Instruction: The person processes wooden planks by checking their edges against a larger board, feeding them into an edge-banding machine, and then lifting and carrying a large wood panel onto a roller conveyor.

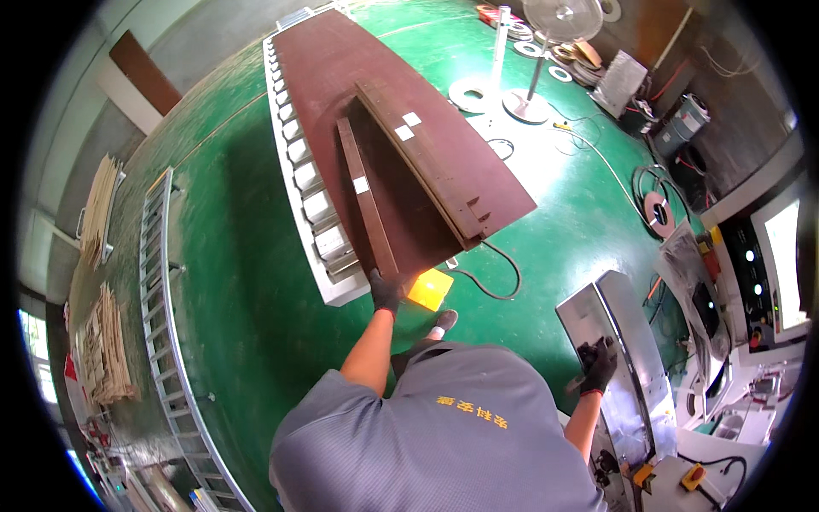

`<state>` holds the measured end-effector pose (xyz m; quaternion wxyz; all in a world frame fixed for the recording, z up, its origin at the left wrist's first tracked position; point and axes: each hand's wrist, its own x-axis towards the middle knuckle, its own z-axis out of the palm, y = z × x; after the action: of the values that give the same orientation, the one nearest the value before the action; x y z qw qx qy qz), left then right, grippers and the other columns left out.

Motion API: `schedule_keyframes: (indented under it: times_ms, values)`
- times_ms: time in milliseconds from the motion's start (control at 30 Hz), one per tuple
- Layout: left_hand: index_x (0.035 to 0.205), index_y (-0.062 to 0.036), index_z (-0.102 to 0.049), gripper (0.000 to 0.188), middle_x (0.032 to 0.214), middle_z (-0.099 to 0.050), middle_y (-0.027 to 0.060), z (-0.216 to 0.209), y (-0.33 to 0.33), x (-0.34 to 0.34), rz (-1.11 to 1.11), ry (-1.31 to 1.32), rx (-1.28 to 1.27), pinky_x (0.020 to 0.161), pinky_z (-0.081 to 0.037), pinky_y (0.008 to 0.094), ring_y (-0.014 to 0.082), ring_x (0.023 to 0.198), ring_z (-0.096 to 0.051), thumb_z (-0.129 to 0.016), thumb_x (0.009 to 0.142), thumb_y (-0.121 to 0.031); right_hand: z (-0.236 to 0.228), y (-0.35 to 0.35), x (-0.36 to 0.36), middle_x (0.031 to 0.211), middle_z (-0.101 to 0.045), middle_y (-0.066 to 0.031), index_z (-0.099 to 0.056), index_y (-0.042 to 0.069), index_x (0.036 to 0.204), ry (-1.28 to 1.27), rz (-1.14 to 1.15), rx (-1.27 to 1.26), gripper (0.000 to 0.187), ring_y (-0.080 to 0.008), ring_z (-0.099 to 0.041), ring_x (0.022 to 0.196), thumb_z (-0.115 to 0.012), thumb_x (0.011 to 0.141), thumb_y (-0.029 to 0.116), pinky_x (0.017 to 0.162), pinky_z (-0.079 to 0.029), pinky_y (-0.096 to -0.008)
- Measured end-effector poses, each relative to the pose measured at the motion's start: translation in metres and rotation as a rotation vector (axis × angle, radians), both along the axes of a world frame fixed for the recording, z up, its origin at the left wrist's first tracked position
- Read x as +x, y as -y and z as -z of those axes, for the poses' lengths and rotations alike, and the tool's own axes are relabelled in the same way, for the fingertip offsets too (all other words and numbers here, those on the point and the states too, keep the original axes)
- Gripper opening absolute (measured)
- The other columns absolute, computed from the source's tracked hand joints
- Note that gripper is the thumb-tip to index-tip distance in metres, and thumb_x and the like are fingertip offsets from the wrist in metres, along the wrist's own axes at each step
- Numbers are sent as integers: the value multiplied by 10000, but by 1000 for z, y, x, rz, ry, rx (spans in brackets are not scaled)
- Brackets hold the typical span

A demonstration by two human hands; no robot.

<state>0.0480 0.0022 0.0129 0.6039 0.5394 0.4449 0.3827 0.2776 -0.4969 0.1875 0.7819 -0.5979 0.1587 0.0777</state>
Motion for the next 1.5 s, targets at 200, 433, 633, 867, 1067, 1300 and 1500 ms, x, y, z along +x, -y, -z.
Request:
schedule_keyframes:
  times_ms: [200,433,633,867,1067,1300,1500]
  values:
    - [1396,-19,-298,822,1103,-567,107,-187,-49,-74,277,67,-11,645,-552,329,206,911,-612,-682,673,43,-57,-110,8,788,-593,-50,-452,-19,1297,124,-540,-285,498,-50,-470,538,-531,832,142,469,-380,-217]
    - [1079,-28,-585,394,826,-636,109,-462,0,-35,57,-413,1227,674,-486,356,254,756,-601,-736,715,-46,-216,-274,-42,1356,-476,-168,-446,28,1316,938,-979,-324,544,-288,-453,1274,-497,788,-89,1032,-370,-345]
    - [862,-38,-650,334,841,-642,78,-505,54,27,286,182,1511,719,-477,391,269,774,-600,-826,587,-109,-291,-327,-87,1349,-452,-188,-392,35,1361,1340,-881,-20,631,-363,-461,1230,-549,758,-65,997,-418,-391]
    - [908,-55,-687,403,858,-654,78,-516,75,44,345,165,1500,743,-488,373,264,812,-603,-832,547,-160,-301,-307,-85,1259,-542,-170,-442,49,1324,1278,-898,32,629,-361,-554,1112,-578,723,-77,912,-485,-388]
    - [904,-65,-700,391,850,-662,70,-507,87,52,372,123,1563,737,-501,380,262,796,-614,-841,548,-143,-299,-292,-86,1214,-569,-182,-444,46,1323,1222,-842,-29,601,-357,-586,1057,-610,751,-31,879,-497,-380]
    - [929,-36,-681,403,869,-624,76,-495,103,77,528,204,1572,705,-509,385,257,777,-612,-846,584,-161,-297,-266,-74,1146,-592,-192,-448,53,1315,1088,-818,-97,596,-368,-612,970,-649,754,53,817,-502,-399]
    - [1274,-8,-499,480,1272,-481,180,-404,52,125,318,248,808,916,-455,420,309,1068,-541,-471,929,-339,-253,-195,-49,900,-607,-205,-540,10,1108,902,-676,-336,427,-391,-599,818,-692,777,234,706,-481,-407]
